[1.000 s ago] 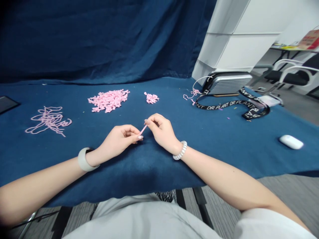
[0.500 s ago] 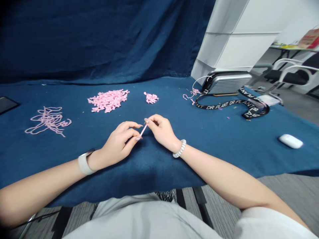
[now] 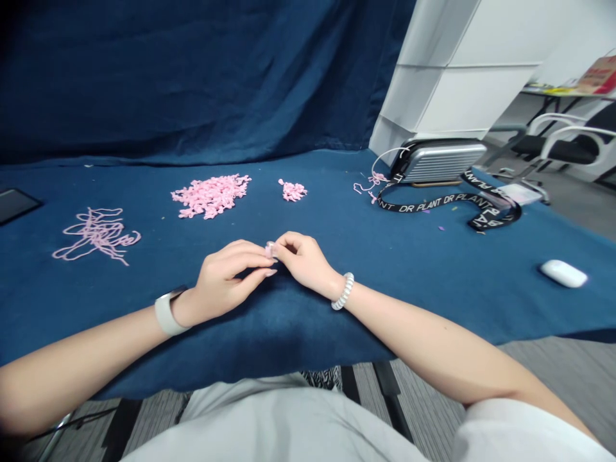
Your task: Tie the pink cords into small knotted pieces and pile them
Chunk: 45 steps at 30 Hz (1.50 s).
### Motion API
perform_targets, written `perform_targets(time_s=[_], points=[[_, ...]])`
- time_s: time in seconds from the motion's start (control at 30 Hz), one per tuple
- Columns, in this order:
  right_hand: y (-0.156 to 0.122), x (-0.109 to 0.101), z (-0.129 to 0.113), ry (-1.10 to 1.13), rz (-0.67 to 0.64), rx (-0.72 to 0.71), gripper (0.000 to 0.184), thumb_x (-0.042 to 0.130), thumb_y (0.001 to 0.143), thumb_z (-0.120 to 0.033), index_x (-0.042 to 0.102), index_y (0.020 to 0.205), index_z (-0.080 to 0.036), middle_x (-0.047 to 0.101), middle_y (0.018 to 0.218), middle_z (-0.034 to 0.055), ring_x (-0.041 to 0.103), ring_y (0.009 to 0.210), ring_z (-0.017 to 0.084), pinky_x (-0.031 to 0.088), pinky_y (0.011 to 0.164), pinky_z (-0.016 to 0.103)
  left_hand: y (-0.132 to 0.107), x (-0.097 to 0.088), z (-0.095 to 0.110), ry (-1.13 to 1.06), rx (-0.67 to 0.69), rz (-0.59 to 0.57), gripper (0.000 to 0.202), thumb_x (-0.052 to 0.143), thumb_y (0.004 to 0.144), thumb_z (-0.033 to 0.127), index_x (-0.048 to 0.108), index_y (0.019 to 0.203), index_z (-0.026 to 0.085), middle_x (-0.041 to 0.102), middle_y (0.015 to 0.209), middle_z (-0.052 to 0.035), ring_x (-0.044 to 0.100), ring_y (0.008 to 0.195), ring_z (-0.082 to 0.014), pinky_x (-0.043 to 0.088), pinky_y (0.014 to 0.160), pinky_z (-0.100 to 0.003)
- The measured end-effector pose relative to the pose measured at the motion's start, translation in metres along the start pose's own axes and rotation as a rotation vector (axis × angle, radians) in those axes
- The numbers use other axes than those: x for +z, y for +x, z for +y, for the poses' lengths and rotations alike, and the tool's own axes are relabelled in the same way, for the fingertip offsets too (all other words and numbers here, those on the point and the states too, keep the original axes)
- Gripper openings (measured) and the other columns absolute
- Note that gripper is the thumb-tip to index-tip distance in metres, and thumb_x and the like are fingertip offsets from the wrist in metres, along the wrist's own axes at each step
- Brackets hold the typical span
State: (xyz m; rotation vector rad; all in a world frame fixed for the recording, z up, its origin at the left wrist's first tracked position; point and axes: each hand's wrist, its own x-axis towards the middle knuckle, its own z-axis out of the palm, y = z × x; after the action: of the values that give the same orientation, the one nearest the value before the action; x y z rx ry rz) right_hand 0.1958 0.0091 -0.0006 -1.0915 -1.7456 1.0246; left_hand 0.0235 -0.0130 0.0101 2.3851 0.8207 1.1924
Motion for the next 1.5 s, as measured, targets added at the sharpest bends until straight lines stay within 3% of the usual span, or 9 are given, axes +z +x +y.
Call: perform_targets(time_s=[0.17, 0.33, 0.47, 0.77, 1.03, 1.13, 1.27, 1.37, 1.5], points=[[0.002, 0.001, 0.004, 0.039, -0.002, 0.037, 0.030, 0.055, 0.081, -0.041, 0.054, 0.065, -0.016, 0.052, 0.063, -0.0012, 0.043, 0.059, 0.010, 0.036, 0.060, 0.025, 0.003, -0.001, 0.003, -0.071, -0.125, 0.062, 0.011, 0.060, 0.081, 0.022, 0.070, 0.080, 0.019, 0.070, 0.090, -0.0058, 0.062, 0.086, -0.0167, 0.046, 0.084, -0.031], [0.002, 0.001, 0.005, 0.003, 0.050, 0.009, 0.024, 0.054, 0.082, -0.035, 0.055, 0.069, -0.016, 0.057, 0.069, 0.0006, 0.050, 0.066, 0.012, 0.039, 0.065, 0.026, 0.008, 0.003, -0.004, -0.515, -0.546, 0.053, 0.015, 0.067, 0.075, 0.030, 0.067, 0.078, 0.014, 0.065, 0.071, -0.0022, 0.055, 0.061, -0.0102, 0.044, 0.061, -0.023], [0.000, 0.002, 0.004, -0.066, 0.154, -0.093, 0.021, 0.052, 0.085, -0.030, 0.054, 0.068, -0.017, 0.055, 0.071, 0.0007, 0.050, 0.067, 0.012, 0.040, 0.066, 0.026, 0.010, 0.007, -0.010, -0.841, -0.754, 0.053, 0.019, 0.072, 0.070, 0.029, 0.065, 0.075, 0.012, 0.057, 0.063, 0.0006, 0.044, 0.053, -0.0058, 0.035, 0.050, -0.019], [-0.007, 0.005, -0.003, -0.141, 0.259, -0.340, 0.017, 0.055, 0.084, -0.016, 0.055, 0.067, -0.017, 0.056, 0.073, 0.0011, 0.053, 0.072, 0.012, 0.042, 0.070, 0.026, 0.010, 0.008, -0.011, -1.105, -0.944, -0.073, 0.019, 0.073, 0.069, 0.028, 0.064, 0.073, 0.011, 0.050, 0.063, 0.0021, 0.039, 0.051, -0.0029, 0.032, 0.046, -0.015], [-0.006, -0.001, -0.001, -0.122, 0.036, -0.350, 0.015, 0.057, 0.082, -0.014, 0.061, 0.067, -0.017, 0.057, 0.074, 0.0011, 0.054, 0.073, 0.012, 0.043, 0.072, 0.026, 0.009, 0.005, -0.012, -0.911, -0.943, -0.217, 0.018, 0.075, 0.065, 0.025, 0.066, 0.069, 0.010, 0.055, 0.060, 0.0013, 0.043, 0.049, -0.0036, 0.034, 0.048, -0.018], [-0.005, -0.004, -0.003, -0.066, -0.062, -0.271, 0.014, 0.061, 0.079, -0.018, 0.062, 0.066, -0.017, 0.056, 0.073, 0.0006, 0.053, 0.071, 0.011, 0.042, 0.069, 0.025, 0.009, 0.006, -0.011, -0.847, -0.941, -0.235, 0.017, 0.074, 0.064, 0.023, 0.064, 0.068, 0.010, 0.057, 0.059, 0.0006, 0.045, 0.048, -0.0043, 0.036, 0.048, -0.019], [-0.002, -0.009, -0.006, 0.133, -0.133, 0.025, 0.022, 0.065, 0.077, -0.035, 0.056, 0.071, -0.016, 0.055, 0.066, -0.0018, 0.051, 0.059, 0.009, 0.042, 0.058, 0.023, 0.008, 0.007, -0.008, -0.901, -0.936, -0.214, 0.019, 0.074, 0.065, 0.023, 0.061, 0.068, 0.010, 0.062, 0.065, -0.0014, 0.049, 0.049, -0.0043, 0.039, 0.048, -0.018], [0.000, -0.013, -0.008, 0.189, -0.226, 0.194, 0.038, 0.050, 0.084, -0.050, 0.052, 0.070, -0.015, 0.050, 0.056, -0.0037, 0.045, 0.048, 0.006, 0.039, 0.048, 0.020, 0.005, 0.008, -0.008, -0.932, -0.920, -0.173, 0.020, 0.073, 0.066, 0.024, 0.058, 0.070, 0.012, 0.062, 0.066, -0.0007, 0.051, 0.049, -0.0044, 0.041, 0.049, -0.018], [0.001, -0.016, -0.011, 0.189, -0.465, 0.315, 0.053, 0.037, 0.087, -0.058, 0.053, 0.063, -0.013, 0.047, 0.048, -0.0028, 0.042, 0.041, 0.006, 0.035, 0.041, 0.019, 0.001, 0.010, -0.011, -0.932, -0.853, -0.165, 0.020, 0.071, 0.071, 0.027, 0.057, 0.072, 0.012, 0.062, 0.068, -0.0008, 0.052, 0.051, -0.0049, 0.043, 0.049, -0.018]])
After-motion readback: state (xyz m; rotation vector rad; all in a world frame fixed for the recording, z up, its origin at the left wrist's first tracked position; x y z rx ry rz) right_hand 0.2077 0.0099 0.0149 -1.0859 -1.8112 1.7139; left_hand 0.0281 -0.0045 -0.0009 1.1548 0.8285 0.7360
